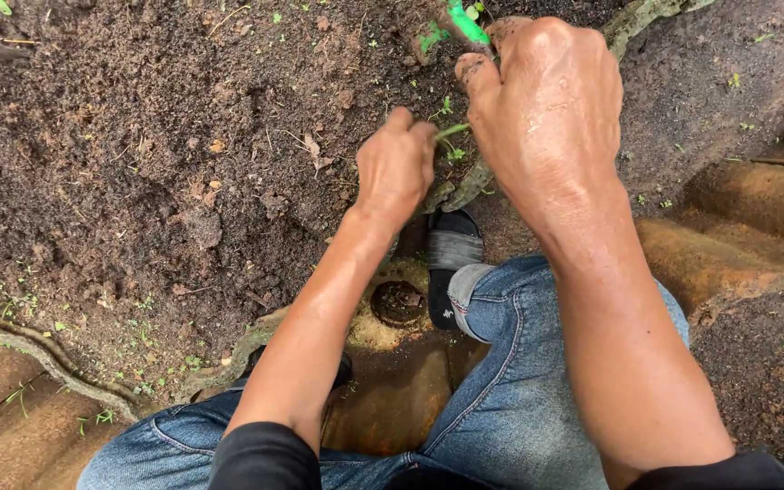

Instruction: The person is weeding a small garden plot and digging in the soil using a hand trowel.

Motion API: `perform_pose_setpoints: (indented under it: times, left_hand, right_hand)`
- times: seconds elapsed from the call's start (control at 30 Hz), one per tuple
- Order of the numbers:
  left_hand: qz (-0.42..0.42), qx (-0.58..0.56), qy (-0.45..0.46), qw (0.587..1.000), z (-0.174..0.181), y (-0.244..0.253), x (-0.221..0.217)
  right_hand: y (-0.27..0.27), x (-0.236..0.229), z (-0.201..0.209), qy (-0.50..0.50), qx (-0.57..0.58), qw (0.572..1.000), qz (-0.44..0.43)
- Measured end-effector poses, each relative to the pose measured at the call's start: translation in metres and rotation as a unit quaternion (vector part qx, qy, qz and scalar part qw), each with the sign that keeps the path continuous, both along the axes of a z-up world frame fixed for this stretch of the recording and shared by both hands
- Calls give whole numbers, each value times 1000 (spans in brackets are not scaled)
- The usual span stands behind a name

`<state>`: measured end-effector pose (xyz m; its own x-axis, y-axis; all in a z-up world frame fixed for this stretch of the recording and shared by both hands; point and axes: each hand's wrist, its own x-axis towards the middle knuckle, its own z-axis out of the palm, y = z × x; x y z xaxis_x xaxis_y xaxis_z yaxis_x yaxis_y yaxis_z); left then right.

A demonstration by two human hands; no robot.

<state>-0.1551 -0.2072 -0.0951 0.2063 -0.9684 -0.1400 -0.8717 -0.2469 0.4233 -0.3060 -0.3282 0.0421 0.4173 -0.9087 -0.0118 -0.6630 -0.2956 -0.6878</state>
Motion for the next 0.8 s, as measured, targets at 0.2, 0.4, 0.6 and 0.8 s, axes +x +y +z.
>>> perform_pose_setpoints:
  times: [0.2, 0.4, 0.6, 0.8]
  left_hand:
    - [53, -9, -17, 998, 9, -25, 1]
    - [-68, -12, -82, 994, -8, -29, -4]
    - [-39, 70, 43, 996, 17, -11, -11]
    - [-61, 45, 27, 997, -3, 3, -22]
  right_hand:
    - [-3, -7, -18, 7, -27, 1000, 4]
    - [-5, -9, -15, 8, -48, 999, 8]
    - [-7, -7, -14, 31, -25, 999, -1]
    - [-4, -6, -10, 2, -57, 998, 14]
